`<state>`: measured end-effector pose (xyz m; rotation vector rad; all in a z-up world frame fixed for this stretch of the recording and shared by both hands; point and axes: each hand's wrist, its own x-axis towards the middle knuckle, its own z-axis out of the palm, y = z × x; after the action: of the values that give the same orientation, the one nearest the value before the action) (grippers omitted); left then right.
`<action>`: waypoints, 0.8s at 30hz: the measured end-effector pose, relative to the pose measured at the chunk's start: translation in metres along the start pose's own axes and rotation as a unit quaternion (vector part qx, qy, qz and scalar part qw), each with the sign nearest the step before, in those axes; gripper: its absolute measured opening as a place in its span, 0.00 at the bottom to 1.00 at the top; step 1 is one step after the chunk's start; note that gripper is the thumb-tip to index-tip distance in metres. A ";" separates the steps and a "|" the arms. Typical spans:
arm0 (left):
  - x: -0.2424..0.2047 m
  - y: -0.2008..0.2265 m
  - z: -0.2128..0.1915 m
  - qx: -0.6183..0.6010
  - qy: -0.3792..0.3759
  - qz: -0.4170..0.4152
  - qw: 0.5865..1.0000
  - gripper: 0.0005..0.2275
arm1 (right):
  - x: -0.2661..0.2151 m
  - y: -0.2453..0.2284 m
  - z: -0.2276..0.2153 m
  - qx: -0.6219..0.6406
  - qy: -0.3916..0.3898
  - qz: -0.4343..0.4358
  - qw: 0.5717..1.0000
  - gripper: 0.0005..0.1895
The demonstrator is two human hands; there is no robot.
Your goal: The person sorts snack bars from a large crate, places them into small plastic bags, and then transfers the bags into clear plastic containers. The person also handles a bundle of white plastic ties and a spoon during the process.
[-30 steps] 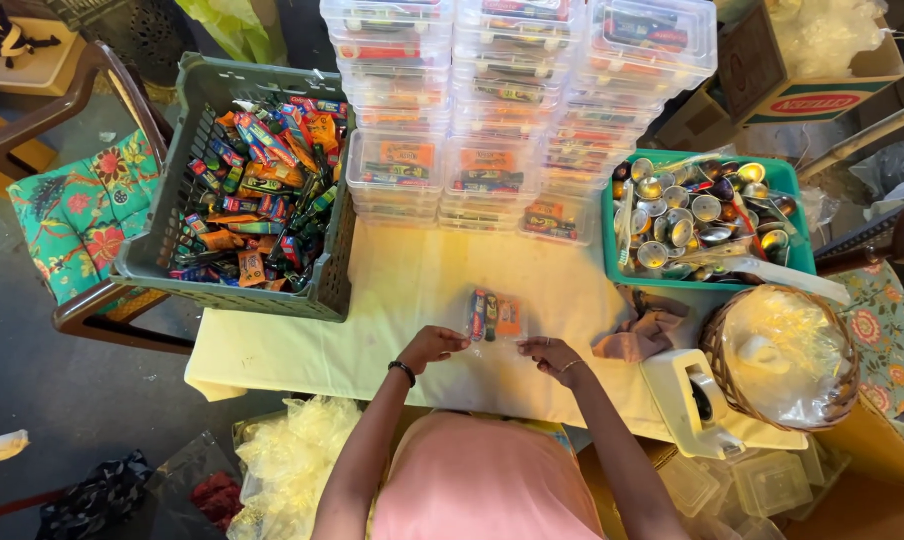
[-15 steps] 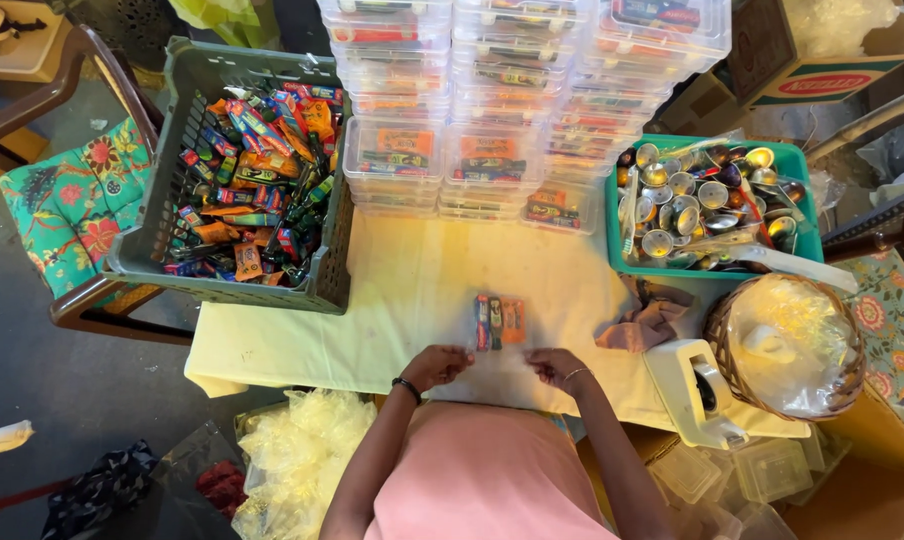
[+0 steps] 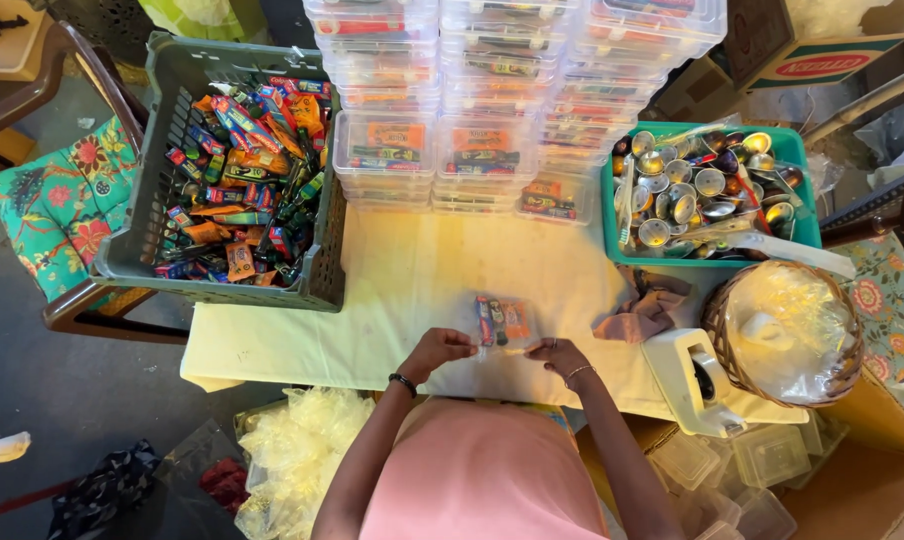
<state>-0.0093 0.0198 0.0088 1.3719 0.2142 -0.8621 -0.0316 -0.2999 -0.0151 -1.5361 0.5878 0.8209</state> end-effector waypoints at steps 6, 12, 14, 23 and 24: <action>0.001 0.003 0.016 0.111 0.069 0.172 0.976 0.05 | 0.051 0.036 -0.001 -0.119 0.241 -0.311 0.912 0.13; 0.001 0.001 0.018 0.261 0.167 0.311 0.898 0.04 | 0.044 0.028 0.023 -0.027 0.260 -0.264 0.928 0.07; 0.004 -0.004 0.017 0.310 0.180 0.338 0.870 0.03 | 0.046 0.029 0.031 0.006 0.267 -0.267 0.926 0.08; 0.008 -0.020 0.027 0.470 0.173 0.414 0.760 0.04 | 0.081 0.063 0.040 0.217 0.273 -0.135 0.928 0.12; 0.007 -0.017 0.030 0.460 0.171 0.423 0.762 0.04 | 0.101 0.082 0.035 0.412 0.212 -0.123 0.878 0.16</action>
<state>-0.0261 -0.0098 -0.0013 2.2584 -0.6260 0.1438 -0.0382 -0.2672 -0.1452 -0.9449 0.8931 -0.0185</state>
